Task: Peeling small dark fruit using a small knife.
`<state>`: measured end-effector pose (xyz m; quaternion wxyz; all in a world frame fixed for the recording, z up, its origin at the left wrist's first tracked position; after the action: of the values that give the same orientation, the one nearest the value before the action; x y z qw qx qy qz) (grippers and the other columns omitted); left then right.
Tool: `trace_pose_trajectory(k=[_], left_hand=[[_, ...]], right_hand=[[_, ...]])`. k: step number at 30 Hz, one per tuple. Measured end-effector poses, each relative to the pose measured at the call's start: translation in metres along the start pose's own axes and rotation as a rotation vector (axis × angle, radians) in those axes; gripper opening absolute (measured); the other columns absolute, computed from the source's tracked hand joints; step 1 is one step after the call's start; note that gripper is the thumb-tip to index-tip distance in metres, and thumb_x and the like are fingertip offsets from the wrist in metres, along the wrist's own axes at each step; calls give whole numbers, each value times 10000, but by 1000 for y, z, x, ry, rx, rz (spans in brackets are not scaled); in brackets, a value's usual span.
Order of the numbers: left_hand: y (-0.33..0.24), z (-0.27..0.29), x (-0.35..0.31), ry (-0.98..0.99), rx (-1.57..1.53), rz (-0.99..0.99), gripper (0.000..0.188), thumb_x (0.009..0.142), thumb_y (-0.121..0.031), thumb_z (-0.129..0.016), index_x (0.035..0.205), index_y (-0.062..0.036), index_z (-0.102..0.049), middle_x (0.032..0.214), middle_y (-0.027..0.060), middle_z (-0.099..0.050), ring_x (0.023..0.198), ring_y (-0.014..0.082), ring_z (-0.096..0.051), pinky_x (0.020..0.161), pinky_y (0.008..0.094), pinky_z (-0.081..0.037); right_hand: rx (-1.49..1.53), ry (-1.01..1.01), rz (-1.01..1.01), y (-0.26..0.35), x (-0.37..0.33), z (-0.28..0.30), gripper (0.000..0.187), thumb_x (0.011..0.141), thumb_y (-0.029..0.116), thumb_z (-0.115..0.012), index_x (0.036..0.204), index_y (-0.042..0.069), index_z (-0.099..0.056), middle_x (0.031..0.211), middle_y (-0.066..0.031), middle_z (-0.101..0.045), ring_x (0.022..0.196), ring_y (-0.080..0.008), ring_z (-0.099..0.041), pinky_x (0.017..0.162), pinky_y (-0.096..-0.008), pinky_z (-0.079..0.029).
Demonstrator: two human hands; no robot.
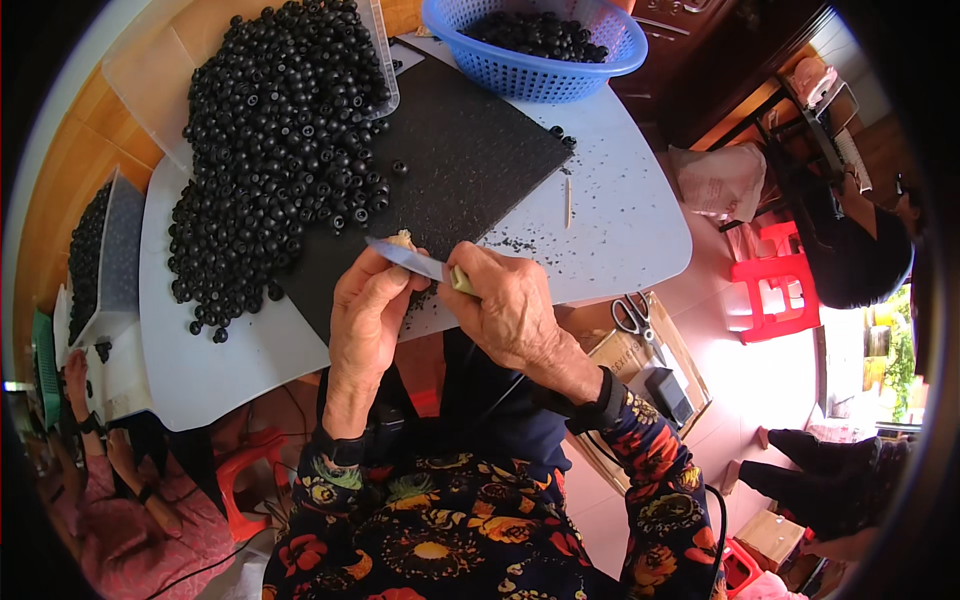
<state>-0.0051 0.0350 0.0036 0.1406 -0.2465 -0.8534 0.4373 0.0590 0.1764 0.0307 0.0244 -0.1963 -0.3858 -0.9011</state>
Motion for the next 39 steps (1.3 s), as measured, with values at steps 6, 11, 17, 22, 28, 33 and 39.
trace_pose_trajectory(k=[6, 11, 17, 22, 28, 33, 39], left_hand=[[3, 8, 0, 2, -71, -15, 254, 858, -54, -544, 1101, 12, -577, 998, 81, -601, 973, 170, -560, 942, 319, -417], [1, 7, -1, 26, -87, -10, 257, 850, -45, -544, 1097, 20, -577, 1002, 81, -601, 1000, 181, -560, 968, 333, -406], [2, 9, -1, 49, -72, -10, 271, 853, -55, -543, 1112, 20, -570, 1006, 85, -602, 996, 178, -557, 921, 306, -409], [1, 8, -1, 57, -70, -16, 280, 850, -58, -549, 1118, 19, -570, 1014, 90, -602, 982, 177, -556, 897, 298, -412], [2, 9, -1, 69, -65, -14, 276, 850, -59, -550, 1114, 17, -575, 1028, 98, -602, 994, 180, -556, 892, 300, -413], [2, 7, 0, 62, -81, -19, 274, 849, -62, -549, 1110, 18, -577, 1023, 109, -602, 989, 182, -556, 889, 295, -411], [1, 8, -1, 47, -58, 2, 274, 848, -64, -546, 1106, 22, -576, 1021, 111, -601, 961, 173, -553, 884, 294, -410]], right_hand=[[-30, 62, 9, 6, 1, -8, 202, 755, 112, -643, 801, 26, -466, 695, -127, -555, 603, -334, -590, 507, -397, -442], [-23, 45, 21, 4, -1, -11, 200, 769, 147, -638, 822, 38, -480, 709, -119, -578, 593, -326, -596, 496, -397, -458], [-16, 52, 16, 4, -1, -12, 191, 778, 169, -639, 855, 45, -515, 735, -110, -614, 589, -311, -609, 491, -390, -478], [-16, 47, 23, 4, 0, -12, 199, 773, 169, -648, 865, 44, -522, 737, -108, -616, 590, -311, -610, 492, -388, -480], [-10, 41, 29, 3, 0, -13, 202, 774, 174, -649, 871, 47, -527, 741, -105, -616, 593, -310, -609, 501, -389, -482], [-14, 49, 30, 3, 0, -13, 197, 785, 184, -637, 869, 50, -519, 722, -100, -600, 590, -311, -605, 499, -395, -478], [-19, 39, 38, 1, 0, -15, 191, 788, 183, -633, 858, 55, -509, 707, -95, -589, 572, -307, -598, 488, -394, -471]])
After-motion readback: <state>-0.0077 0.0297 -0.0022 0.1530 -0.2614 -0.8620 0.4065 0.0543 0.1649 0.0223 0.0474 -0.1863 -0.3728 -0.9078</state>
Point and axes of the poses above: each hand's wrist, its own x-axis towards the middle knuckle, its own z-axis out of the back of the hand, y = z × x, the point moved 2 cm from there along x, towards the middle knuckle
